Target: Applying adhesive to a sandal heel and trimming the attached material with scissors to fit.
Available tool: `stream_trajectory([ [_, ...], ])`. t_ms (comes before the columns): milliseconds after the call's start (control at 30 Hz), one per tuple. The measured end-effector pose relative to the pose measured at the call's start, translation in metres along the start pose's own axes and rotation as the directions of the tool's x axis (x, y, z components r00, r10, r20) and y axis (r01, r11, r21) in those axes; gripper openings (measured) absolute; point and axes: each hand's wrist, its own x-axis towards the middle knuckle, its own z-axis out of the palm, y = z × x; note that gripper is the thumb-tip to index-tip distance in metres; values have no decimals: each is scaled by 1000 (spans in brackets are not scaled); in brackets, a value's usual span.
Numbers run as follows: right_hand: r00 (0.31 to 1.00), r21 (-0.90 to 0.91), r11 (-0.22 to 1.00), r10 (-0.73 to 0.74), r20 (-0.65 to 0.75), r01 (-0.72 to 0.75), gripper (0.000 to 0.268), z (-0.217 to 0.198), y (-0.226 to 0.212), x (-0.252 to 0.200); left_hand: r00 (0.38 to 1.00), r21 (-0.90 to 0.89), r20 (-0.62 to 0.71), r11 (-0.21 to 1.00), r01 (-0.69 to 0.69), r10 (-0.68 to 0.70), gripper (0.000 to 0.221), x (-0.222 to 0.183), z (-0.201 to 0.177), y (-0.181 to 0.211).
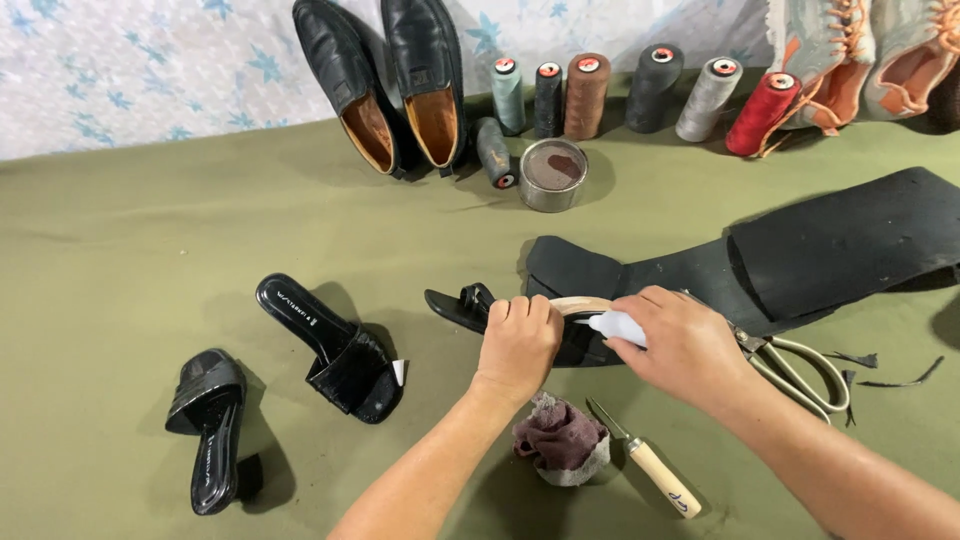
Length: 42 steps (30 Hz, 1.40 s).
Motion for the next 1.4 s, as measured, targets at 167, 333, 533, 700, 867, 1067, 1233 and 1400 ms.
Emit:
stream_trajectory([
  [167, 991, -170, 979, -103, 85, 116, 31, -13, -4, 8, 999, -4, 38, 1000, -21, 22, 13, 0, -2, 1],
  [333, 959, -269, 923, -241, 153, 275, 34, -18, -9, 12, 998, 21, 42, 999, -38, 37, 12, 0, -12, 1],
  [533, 933, -328, 878, -294, 206, 349, 33, -17, -11, 13, 997, 19, 63, 999, -44, 43, 11, 0, -15, 1],
  [700, 912, -312, 863, -336, 235, 398, 27, -20, -12, 16, 995, 19, 93, 999, -45, 43, 9, -3, -13, 1],
  [867, 906, -308, 858, -347, 243, 411, 24, -22, -14, 21, 992, 14, 119, 999, -46, 44, 8, -1, -18, 1],
  [1067, 899, -314, 848, -358, 254, 427, 22, -21, -15, 24, 990, -9, 137, 999, -40, 41, 9, -4, -16, -1],
  [1233, 897, -288, 859, -353, 265, 423, 20, -18, -13, 22, 992, 21, 123, 999, -24, 21, 8, -3, -17, 0],
  [1400, 899, -273, 865, -357, 254, 420, 21, -22, -13, 22, 994, -10, 102, 1000, -29, 30, 10, -7, -11, 0],
])
